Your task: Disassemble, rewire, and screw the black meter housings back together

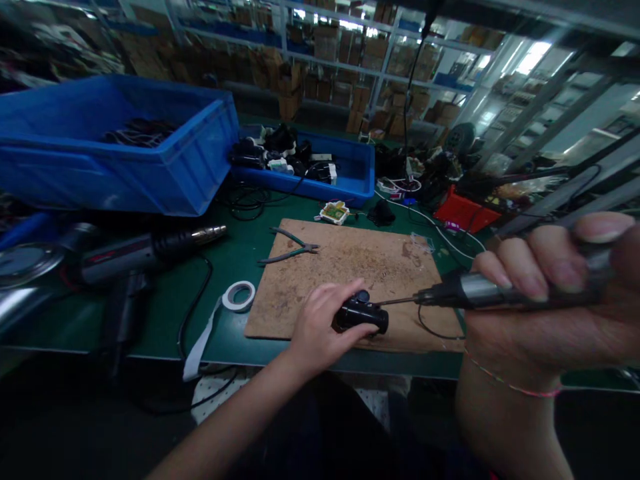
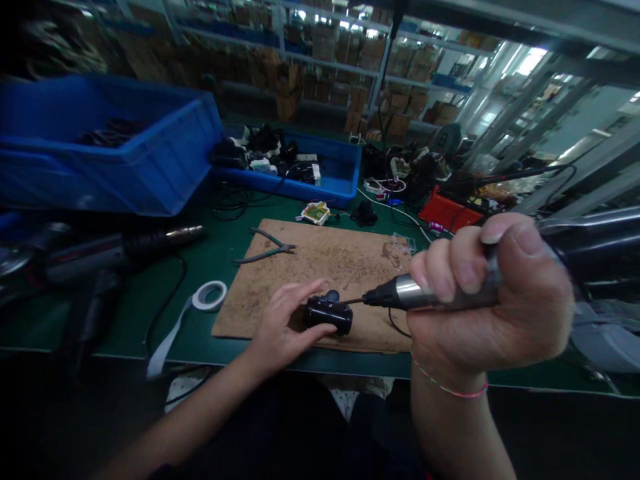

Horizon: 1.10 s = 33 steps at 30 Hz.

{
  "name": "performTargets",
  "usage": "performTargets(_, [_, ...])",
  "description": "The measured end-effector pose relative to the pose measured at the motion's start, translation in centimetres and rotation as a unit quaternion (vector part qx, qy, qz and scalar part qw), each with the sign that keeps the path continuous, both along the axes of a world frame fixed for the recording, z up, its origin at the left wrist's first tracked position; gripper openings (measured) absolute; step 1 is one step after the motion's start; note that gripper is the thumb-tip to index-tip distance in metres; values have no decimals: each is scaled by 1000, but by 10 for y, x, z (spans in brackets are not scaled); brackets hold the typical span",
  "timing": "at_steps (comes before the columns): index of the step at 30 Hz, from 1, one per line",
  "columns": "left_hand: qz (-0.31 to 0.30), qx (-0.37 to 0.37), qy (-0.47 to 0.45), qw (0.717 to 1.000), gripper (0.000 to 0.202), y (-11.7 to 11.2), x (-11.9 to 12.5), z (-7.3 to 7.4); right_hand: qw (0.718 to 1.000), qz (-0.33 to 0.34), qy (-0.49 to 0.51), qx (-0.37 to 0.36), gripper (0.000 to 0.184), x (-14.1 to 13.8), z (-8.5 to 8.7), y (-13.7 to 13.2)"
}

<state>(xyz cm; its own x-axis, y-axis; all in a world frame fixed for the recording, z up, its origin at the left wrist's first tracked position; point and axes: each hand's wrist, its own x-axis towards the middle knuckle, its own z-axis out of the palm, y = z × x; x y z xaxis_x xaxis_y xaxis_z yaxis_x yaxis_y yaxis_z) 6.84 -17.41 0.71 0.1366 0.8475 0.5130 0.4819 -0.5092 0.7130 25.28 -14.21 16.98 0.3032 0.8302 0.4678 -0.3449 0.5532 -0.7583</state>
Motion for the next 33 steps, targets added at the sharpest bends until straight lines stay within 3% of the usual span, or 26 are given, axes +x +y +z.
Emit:
performTargets(2, [-4, -32, 58, 998, 79, 2, -2, -5, 999, -16, -17, 31, 19, 1, -5, 5])
performTargets(6, [-59, -54, 110, 991, 50, 6, -3, -21, 998, -21, -66, 8, 14, 3, -23, 13])
performTargets(10, [-71, -47, 108, 991, 46, 9, -3, -32, 997, 9, -76, -8, 17, 1, -40, 17])
performTargets(16, [-72, -32, 119, 990, 47, 8, -4, -32, 995, 23, -91, -29, 22, -4, -51, 20])
performTargets(25, [-79, -29, 113, 990, 48, 10, -3, -33, 989, 63, -128, -39, 19, -2, -51, 20])
performTargets(33, [-82, -32, 114, 990, 48, 9, -5, -32, 961, 40, -261, -78, 24, -11, -73, 17])
